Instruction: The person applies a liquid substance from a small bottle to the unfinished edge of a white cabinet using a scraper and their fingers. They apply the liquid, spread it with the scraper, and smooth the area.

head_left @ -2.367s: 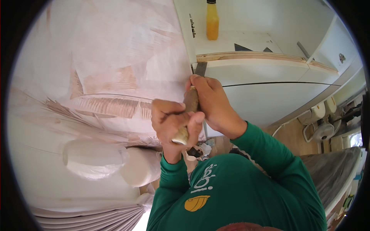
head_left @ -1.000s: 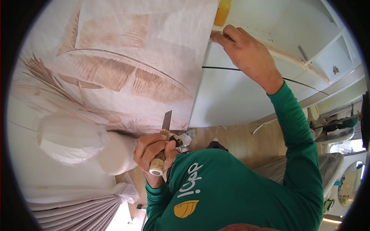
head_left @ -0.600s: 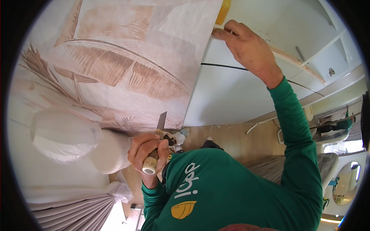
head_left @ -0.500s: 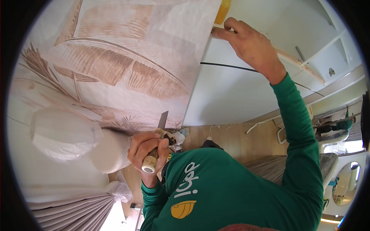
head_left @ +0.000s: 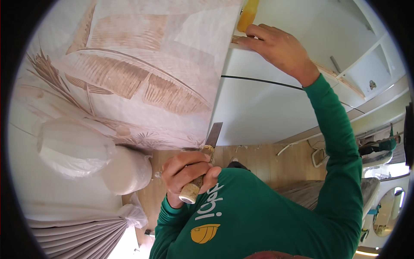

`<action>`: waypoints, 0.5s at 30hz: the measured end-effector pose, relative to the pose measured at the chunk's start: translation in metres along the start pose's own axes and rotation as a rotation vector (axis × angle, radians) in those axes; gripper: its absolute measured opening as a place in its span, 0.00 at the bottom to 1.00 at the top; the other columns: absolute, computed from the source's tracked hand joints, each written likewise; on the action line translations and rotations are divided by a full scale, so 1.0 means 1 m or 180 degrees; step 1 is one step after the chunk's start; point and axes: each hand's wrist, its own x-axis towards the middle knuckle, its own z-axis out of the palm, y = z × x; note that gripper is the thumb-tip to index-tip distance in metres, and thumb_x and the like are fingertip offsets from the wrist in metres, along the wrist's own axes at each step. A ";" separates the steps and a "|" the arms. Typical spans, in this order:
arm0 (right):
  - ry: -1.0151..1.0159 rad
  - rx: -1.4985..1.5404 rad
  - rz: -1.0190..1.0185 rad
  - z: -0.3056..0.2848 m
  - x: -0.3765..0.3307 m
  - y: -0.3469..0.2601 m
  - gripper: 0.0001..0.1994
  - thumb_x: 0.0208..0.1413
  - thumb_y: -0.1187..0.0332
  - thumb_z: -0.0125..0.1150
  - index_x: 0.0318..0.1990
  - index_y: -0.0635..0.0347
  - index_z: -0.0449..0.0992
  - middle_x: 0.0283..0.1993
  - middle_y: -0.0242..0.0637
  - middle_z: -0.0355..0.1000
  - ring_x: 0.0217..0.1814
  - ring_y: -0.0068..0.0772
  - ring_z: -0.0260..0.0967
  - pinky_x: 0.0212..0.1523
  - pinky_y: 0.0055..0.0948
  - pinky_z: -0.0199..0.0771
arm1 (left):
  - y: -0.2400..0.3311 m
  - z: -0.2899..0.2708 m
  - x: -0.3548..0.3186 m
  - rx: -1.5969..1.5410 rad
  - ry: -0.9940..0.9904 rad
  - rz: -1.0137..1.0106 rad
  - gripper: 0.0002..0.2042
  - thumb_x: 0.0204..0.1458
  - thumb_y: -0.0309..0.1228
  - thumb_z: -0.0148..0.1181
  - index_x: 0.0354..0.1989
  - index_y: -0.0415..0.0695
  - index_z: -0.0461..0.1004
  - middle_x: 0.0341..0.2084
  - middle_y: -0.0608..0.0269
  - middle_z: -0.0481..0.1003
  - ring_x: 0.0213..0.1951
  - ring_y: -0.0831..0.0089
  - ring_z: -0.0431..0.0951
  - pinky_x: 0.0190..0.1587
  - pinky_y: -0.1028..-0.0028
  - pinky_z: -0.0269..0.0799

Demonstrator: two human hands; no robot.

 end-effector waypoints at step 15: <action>-0.0083 0.0296 -0.1002 0.007 0.033 0.018 0.04 0.65 0.71 0.64 0.43 0.59 0.79 0.45 0.33 0.71 0.41 0.35 0.76 0.42 0.35 0.82 | -0.009 0.018 0.002 0.0339 0.0188 -0.0186 0.10 0.52 0.32 0.80 0.31 0.47 0.81 0.32 0.62 0.83 0.31 0.69 0.83 0.32 0.69 0.78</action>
